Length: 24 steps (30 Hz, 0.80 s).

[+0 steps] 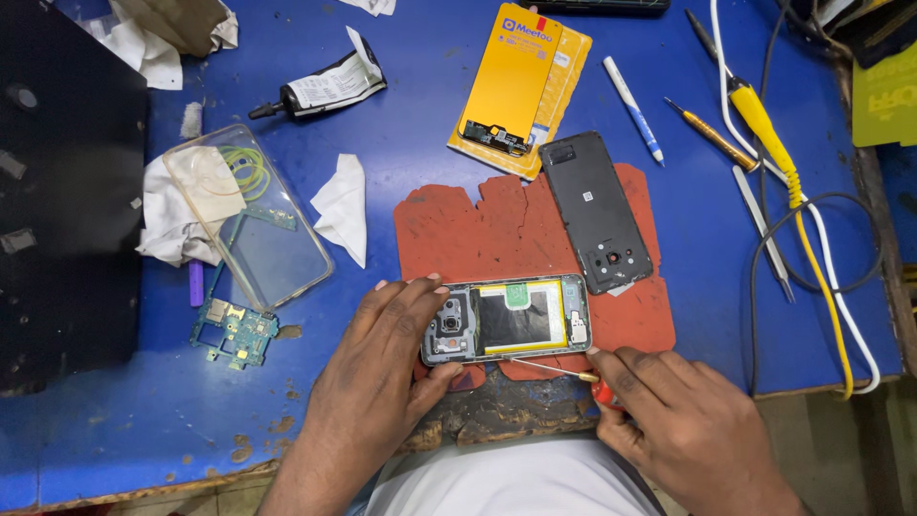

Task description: The person pries open the back cover of a smartphone using a red-handled screwdriver, working the tool around the edge of the device. They then manipulate the exposed internal components, including the battery area, and continue prying along the frame before lifting the phone to work on it further.

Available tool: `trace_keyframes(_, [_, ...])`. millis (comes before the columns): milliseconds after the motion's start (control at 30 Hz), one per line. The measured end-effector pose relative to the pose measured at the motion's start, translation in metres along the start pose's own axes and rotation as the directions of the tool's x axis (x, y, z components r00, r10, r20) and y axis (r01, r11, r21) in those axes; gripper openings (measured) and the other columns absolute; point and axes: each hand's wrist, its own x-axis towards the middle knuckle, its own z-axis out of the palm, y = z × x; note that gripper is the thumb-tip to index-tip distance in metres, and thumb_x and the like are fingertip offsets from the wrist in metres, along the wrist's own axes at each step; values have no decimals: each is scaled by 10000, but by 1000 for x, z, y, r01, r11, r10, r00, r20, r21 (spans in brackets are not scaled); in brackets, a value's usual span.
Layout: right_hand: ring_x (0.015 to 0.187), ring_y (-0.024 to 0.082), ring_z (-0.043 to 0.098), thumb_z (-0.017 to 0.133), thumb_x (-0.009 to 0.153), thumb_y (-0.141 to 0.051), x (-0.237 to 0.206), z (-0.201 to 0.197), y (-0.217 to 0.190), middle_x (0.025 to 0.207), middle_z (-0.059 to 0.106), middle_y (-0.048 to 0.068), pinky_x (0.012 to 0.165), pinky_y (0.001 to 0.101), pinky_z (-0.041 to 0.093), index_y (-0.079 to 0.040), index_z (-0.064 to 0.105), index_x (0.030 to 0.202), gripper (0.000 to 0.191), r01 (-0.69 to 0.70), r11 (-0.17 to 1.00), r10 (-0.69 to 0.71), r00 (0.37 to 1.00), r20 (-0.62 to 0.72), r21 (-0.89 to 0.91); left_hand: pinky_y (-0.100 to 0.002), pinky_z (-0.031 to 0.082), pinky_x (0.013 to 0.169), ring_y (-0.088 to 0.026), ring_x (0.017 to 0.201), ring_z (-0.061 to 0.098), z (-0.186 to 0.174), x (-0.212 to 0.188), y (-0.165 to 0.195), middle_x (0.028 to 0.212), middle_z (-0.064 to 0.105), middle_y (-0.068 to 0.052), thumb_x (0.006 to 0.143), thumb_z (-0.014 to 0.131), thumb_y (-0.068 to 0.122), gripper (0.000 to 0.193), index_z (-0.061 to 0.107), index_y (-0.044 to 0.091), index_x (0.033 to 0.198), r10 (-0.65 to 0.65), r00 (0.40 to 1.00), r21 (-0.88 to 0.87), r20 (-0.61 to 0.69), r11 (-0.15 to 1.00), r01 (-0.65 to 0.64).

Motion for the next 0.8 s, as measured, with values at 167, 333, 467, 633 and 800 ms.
trace_keyframes(167, [790, 231, 685, 824, 663, -259, 1, 0, -2, 942, 711, 57, 692, 379, 546, -44, 726, 1117, 512, -8, 1000, 8, 1000, 23, -7, -505, 381, 1143, -408, 1336, 505, 0, 1, 0, 1436, 556, -194, 772, 829, 220, 726, 491, -10, 1372, 4, 1000, -16, -5, 1000, -4])
trace_keyframes(333, [805, 231, 688, 831, 657, -269, 1, 2, -4, 965, 715, 67, 702, 380, 547, -40, 717, 1141, 547, -8, 1000, 8, 1000, 30, -2, -509, 377, 1151, -395, 1336, 513, 0, 0, 0, 1425, 560, -193, 770, 833, 236, 742, 484, -6, 1379, 7, 1000, -4, -1, 1000, -7])
trace_keyframes(467, [799, 240, 684, 837, 646, -281, 1, 3, -5, 956, 715, 74, 703, 385, 548, -30, 711, 1185, 608, -6, 1000, 6, 999, 39, -3, -514, 367, 1153, -389, 1331, 517, 1, 0, -1, 1423, 561, -194, 770, 836, 252, 755, 481, -1, 1386, -6, 1000, 5, -1, 1000, 6])
trace_keyframes(633, [801, 242, 682, 834, 653, -278, 1, 4, -5, 954, 714, 77, 712, 387, 549, -35, 706, 1188, 601, 7, 1000, -7, 1000, 18, -6, -510, 373, 1157, -390, 1338, 516, 0, -2, -1, 1433, 559, -189, 786, 827, 239, 739, 479, 0, 1392, 14, 1000, -2, -17, 1000, -14])
trace_keyframes(800, [775, 228, 681, 847, 639, -287, -2, 5, -5, 937, 718, 61, 685, 377, 547, -54, 713, 1170, 595, -33, 999, 33, 999, 35, -1, -508, 374, 1152, -398, 1339, 506, -1, -2, -1, 1436, 556, -183, 779, 828, 226, 733, 483, -4, 1383, 4, 1000, -9, -4, 1000, -4])
